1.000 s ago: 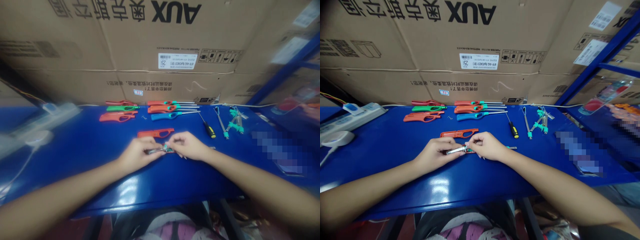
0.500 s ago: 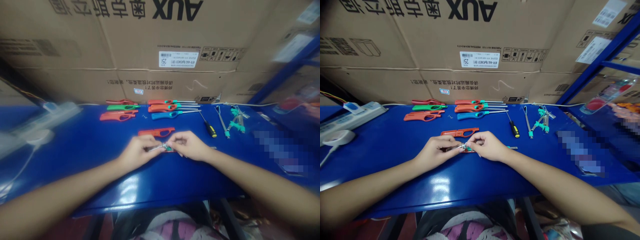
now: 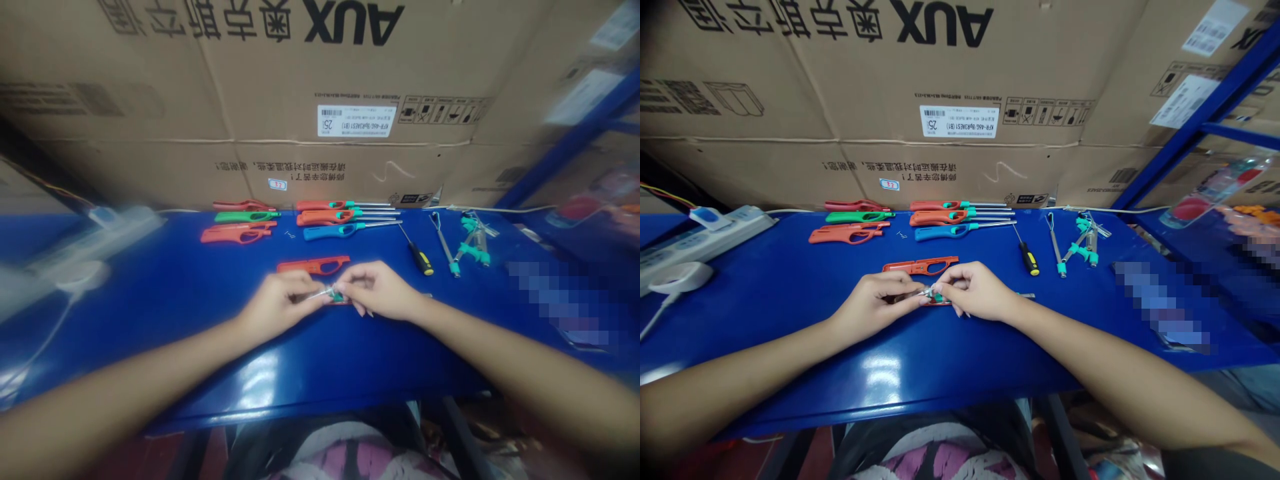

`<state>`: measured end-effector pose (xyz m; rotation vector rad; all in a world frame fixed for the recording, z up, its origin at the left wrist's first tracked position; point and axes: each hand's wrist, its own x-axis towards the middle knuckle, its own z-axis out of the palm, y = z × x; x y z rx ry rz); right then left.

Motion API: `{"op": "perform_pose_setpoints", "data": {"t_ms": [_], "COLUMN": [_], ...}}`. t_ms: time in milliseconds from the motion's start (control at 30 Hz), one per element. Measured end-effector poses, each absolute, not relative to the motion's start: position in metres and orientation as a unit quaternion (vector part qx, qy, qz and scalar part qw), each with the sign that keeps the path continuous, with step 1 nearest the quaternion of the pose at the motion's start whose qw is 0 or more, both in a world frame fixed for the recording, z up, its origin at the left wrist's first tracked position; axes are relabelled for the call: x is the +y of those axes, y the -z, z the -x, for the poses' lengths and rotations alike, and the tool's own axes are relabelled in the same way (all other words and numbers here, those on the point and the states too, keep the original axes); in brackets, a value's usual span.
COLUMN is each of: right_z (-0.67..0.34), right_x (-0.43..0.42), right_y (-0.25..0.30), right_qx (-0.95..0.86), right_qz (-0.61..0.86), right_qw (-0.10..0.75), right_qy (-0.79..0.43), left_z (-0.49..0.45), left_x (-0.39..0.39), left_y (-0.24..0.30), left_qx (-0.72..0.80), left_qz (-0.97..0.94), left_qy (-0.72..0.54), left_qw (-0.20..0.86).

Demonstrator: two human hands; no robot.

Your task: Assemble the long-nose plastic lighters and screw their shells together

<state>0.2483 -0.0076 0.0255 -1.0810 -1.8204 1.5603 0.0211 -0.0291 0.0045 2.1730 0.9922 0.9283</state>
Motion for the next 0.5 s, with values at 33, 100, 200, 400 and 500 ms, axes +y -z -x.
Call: {"op": "perform_pose_setpoints", "data": {"t_ms": [33,100,200,400,500], "right_z": [-0.2482,-0.2480,-0.2478,-0.2485,-0.2502], "right_x": [-0.0074,-0.0074,-0.0080,-0.0082,-0.0068], "right_y": [-0.0261,-0.0273,-0.0278,-0.0249,-0.0218], "right_qx": [-0.667,-0.661,-0.662,-0.675,-0.675], "right_qz": [0.402,0.409,0.406,0.387,0.391], "right_qw": [0.249,0.246,0.251,0.273,0.268], "right_qy": [-0.576,-0.579,-0.578,-0.566,-0.565], "left_z": [-0.0213,-0.0216,-0.0217,-0.0218,-0.0222], "left_x": [-0.0292,-0.0294,-0.0296,-0.0301,-0.0300], "left_y": [-0.0049,-0.0057,-0.0063,-0.0059,-0.0052], "left_qx": [0.372,0.374,0.376,0.377,0.378], "left_qz": [-0.813,-0.813,-0.813,-0.811,-0.810], "left_qy": [-0.347,-0.347,-0.347,-0.355,-0.358], "left_qw": [0.283,0.280,0.277,0.273,0.271]}}
